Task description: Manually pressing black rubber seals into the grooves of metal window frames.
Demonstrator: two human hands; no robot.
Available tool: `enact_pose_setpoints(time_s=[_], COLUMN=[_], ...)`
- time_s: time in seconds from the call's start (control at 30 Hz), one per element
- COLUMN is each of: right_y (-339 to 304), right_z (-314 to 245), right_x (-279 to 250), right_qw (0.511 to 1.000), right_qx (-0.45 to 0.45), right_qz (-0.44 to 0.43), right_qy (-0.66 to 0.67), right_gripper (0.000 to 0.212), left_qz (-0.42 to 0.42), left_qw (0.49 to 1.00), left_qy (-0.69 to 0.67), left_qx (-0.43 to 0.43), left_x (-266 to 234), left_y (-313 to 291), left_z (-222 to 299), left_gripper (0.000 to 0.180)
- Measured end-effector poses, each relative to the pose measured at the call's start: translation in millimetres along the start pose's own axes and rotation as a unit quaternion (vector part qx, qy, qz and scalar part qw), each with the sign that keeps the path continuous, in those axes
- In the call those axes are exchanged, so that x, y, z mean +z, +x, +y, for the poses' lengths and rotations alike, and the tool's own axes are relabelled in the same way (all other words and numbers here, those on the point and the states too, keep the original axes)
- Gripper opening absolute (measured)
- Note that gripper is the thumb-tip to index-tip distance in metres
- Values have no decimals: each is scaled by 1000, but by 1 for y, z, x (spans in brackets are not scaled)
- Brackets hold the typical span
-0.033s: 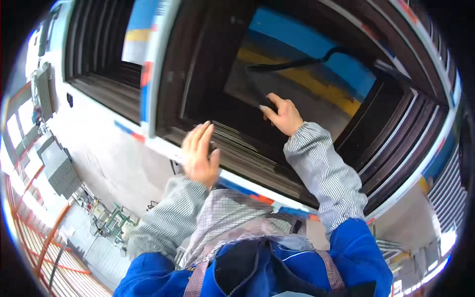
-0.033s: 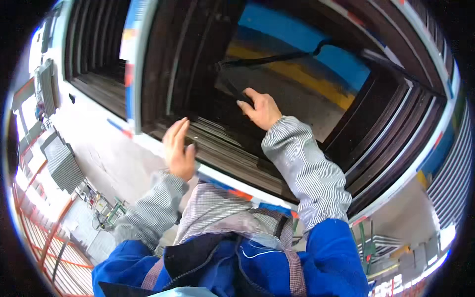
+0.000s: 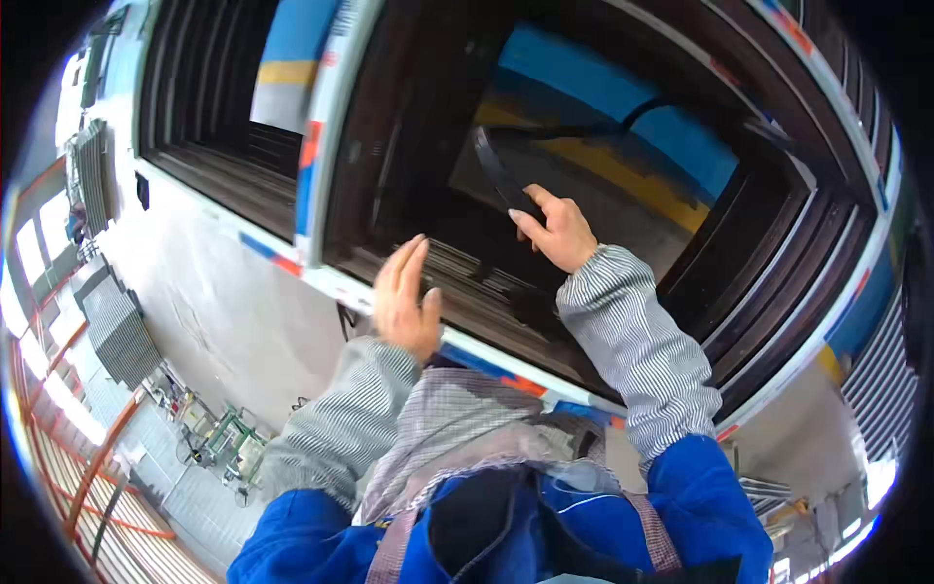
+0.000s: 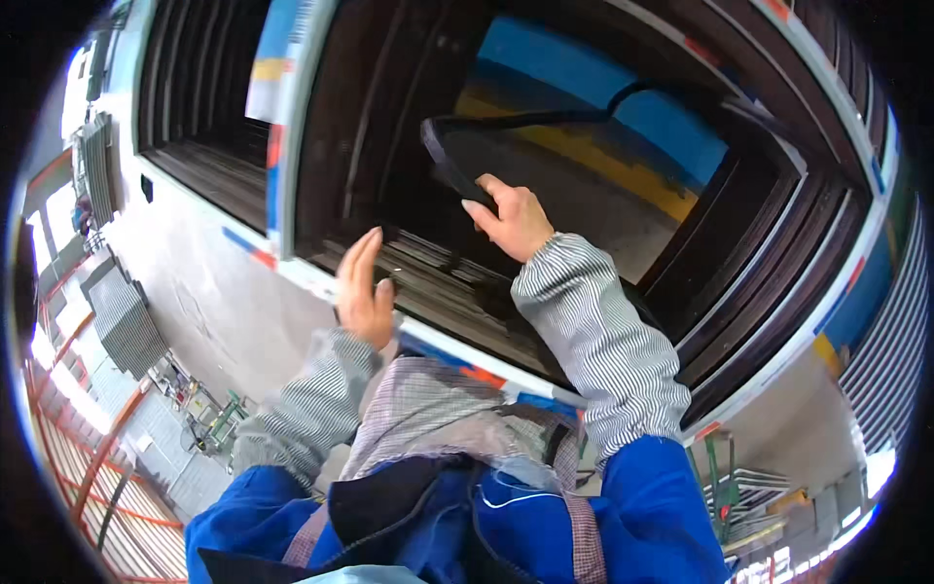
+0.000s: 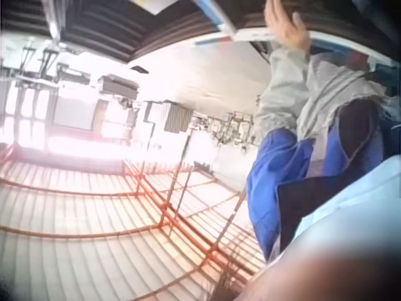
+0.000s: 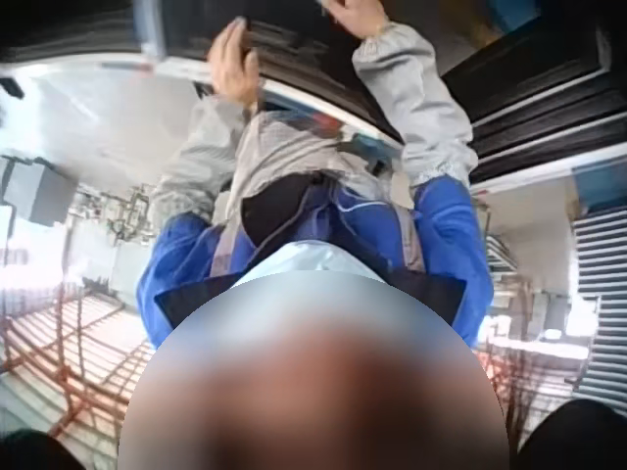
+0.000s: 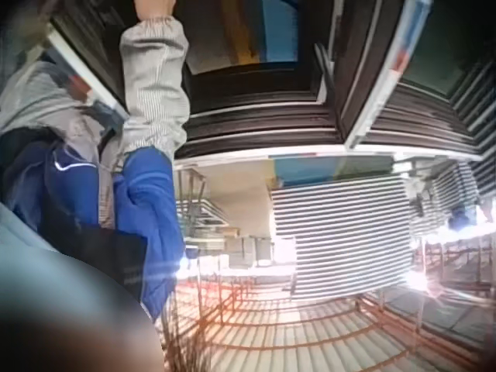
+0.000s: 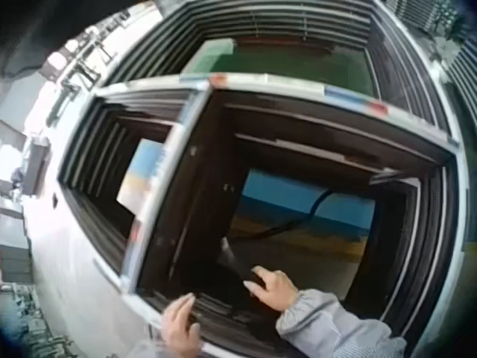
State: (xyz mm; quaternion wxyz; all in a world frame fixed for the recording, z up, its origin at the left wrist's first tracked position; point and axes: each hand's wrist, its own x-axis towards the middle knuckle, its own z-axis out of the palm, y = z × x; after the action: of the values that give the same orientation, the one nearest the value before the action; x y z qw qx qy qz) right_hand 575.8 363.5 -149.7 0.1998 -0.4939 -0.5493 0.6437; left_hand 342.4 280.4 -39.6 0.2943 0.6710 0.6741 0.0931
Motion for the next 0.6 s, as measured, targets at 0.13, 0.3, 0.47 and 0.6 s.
enact_pose_setpoints(time_s=[0.13,0.3,0.47,0.6], right_y=[-25,-60,-58,-49], right_z=[-115,-178,-183,-129], right_x=[4,48,79,81], right_qw=[998,983,922,836], right_qx=[-57,-118,11,217], right_qz=[-15,-117,-328,-350], right_qy=[27,-75,207,363], right_gripper=[30,25,42,46], left_qz=[-73,-470,-533,-480], left_qw=[770,677,742,807], left_qy=[-549,-480,-287,-318], left_qx=[-317,-302,-288,-132], left_x=[-40,-115,-148,-174], left_y=[54,147,174,169], left_z=[-10,2,30,32], left_gripper=[78,90,59,55])
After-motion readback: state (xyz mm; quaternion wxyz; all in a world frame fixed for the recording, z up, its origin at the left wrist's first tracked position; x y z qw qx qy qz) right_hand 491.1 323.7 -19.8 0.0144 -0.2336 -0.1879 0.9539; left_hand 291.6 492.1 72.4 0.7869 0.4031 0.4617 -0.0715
